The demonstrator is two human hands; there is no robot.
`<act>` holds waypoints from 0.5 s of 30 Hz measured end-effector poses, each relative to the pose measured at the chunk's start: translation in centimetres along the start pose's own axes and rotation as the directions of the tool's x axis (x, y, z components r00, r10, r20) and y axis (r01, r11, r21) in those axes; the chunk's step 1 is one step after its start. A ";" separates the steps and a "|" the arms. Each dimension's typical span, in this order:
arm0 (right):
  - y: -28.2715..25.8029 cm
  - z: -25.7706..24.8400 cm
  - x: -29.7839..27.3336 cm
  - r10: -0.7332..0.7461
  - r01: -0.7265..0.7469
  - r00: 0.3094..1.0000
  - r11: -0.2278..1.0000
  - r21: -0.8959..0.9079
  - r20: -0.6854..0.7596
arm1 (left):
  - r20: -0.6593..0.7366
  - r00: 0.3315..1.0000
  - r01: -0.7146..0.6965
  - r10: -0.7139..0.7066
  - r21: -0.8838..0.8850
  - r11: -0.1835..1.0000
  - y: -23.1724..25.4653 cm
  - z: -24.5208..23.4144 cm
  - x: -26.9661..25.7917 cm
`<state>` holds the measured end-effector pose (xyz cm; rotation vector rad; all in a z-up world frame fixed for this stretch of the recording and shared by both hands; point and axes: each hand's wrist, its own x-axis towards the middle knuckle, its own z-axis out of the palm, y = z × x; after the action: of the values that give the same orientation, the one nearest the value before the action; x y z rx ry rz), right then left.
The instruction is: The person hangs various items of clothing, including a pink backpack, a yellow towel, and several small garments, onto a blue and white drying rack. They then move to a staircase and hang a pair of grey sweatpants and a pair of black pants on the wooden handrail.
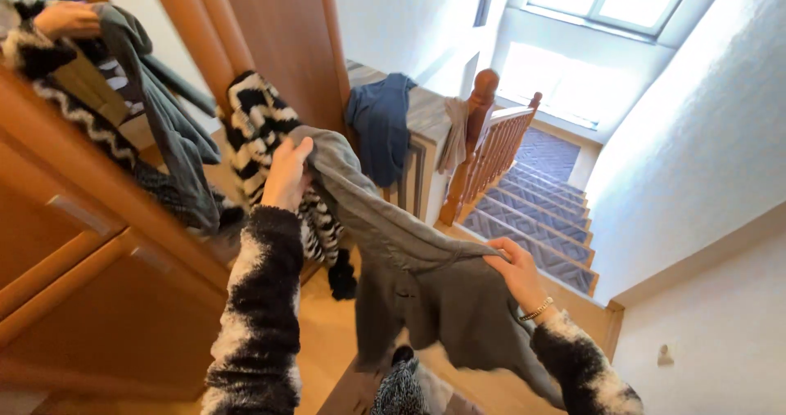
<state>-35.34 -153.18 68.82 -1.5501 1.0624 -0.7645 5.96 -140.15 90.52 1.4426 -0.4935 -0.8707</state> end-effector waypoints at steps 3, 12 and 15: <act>-1.2 -1.7 3.9 -0.105 0.103 0.994 0.990 -0.093 -0.016 | -0.012 1.000 0.000 -0.003 -0.223 0.975 -7.9 0.1 12.7; 0.7 -10.5 14.2 0.072 -0.112 0.958 0.985 -0.130 -0.279 | 0.089 0.899 0.389 -0.430 -0.617 0.685 -20.1 12.4 25.4; 2.4 -13.1 16.4 0.181 -0.203 0.927 0.979 -0.033 -0.330 | 0.216 0.824 0.518 -0.523 0.083 0.851 -25.7 15.1 30.9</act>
<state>-40.90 -173.55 68.72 -1.3765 1.4742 -0.8737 8.05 -171.04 60.78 1.5283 -0.2750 -1.4913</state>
